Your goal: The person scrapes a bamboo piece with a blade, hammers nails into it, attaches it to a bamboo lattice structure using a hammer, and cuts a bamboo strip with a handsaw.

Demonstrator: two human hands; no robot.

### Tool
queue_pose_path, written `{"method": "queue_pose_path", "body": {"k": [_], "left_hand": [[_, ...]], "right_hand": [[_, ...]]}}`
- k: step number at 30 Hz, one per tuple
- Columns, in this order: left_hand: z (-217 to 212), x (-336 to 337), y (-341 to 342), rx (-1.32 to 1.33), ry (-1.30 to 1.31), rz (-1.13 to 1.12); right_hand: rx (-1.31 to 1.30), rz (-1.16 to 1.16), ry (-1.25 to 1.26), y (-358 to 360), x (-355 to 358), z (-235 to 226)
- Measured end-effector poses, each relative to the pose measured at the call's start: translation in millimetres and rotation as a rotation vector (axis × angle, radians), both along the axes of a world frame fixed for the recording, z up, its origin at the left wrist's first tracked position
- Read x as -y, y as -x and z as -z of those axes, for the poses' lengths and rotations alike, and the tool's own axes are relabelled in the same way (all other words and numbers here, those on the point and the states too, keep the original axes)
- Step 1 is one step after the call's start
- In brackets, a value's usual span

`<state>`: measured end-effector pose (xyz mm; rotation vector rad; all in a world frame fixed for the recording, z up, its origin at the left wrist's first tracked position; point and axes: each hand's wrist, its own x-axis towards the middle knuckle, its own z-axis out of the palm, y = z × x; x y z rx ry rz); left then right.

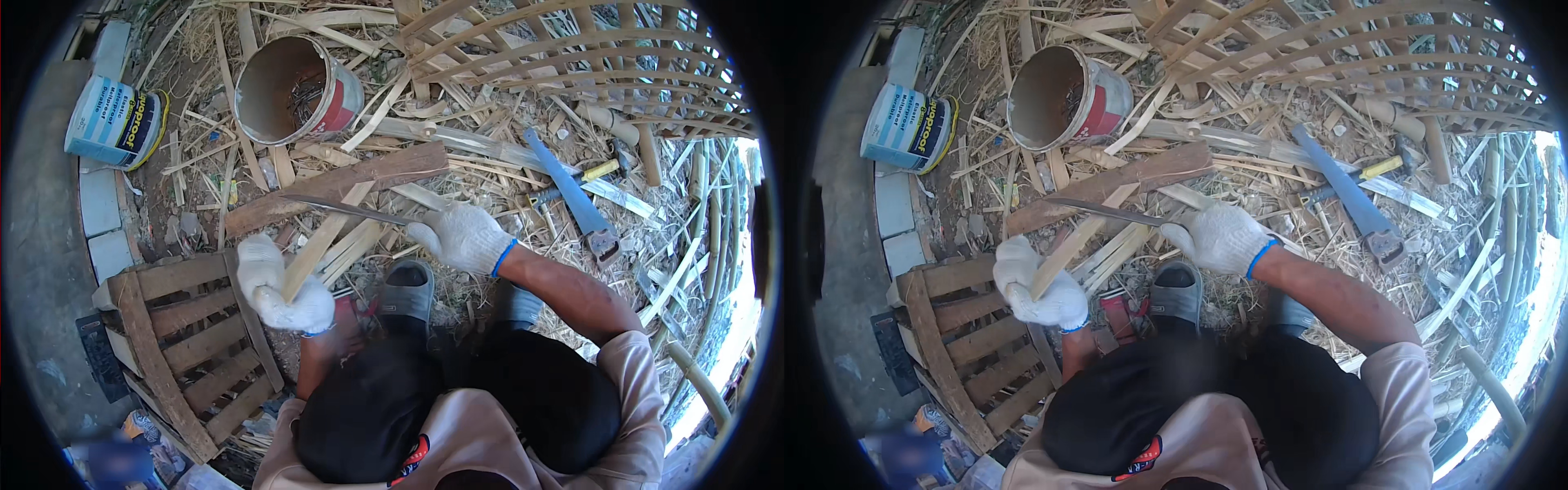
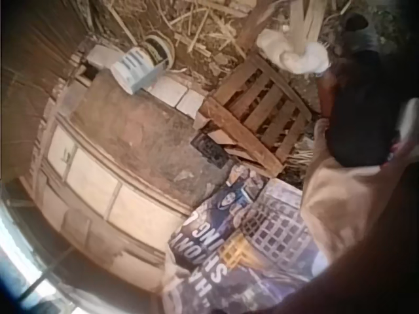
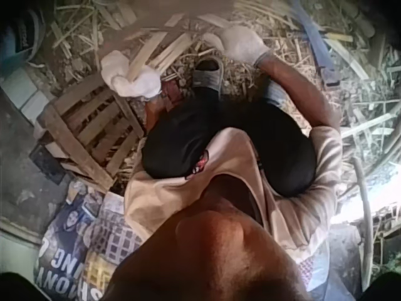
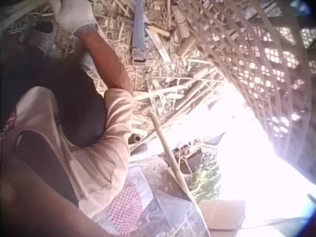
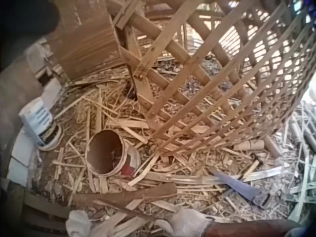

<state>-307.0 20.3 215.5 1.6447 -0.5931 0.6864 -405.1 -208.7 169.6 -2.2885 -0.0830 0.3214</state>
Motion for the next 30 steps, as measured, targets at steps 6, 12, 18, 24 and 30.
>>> {"method": "queue_pose_path", "body": {"k": [6, 12, 18, 24, 30], "left_hand": [[33.4, -58.1, -36.9, -0.49, 0.304, -0.573], [82.3, -118.2, -65.0, -0.826, 0.102, -0.872], [104.6, -133.3, -88.8, -0.846, -0.248, -0.788], [118.7, -203.9, -121.2, -1.189, -0.009, -0.826], [135.6, -168.3, -109.4, -1.06, -0.38, -0.63]], "right_hand": [[-0.412, 0.127, 0.138, -5.2, 17.7, 15.6], [-0.414, 0.134, 0.066, 0.6, 21.5, 18.9], [-0.449, 0.16, 0.132, 6.3, 21.9, 19.3], [-0.375, 0.184, 0.211, 15.4, 19.3, 20.7], [-0.238, 0.333, 0.187, 44.8, 39.9, 14.8]]}}
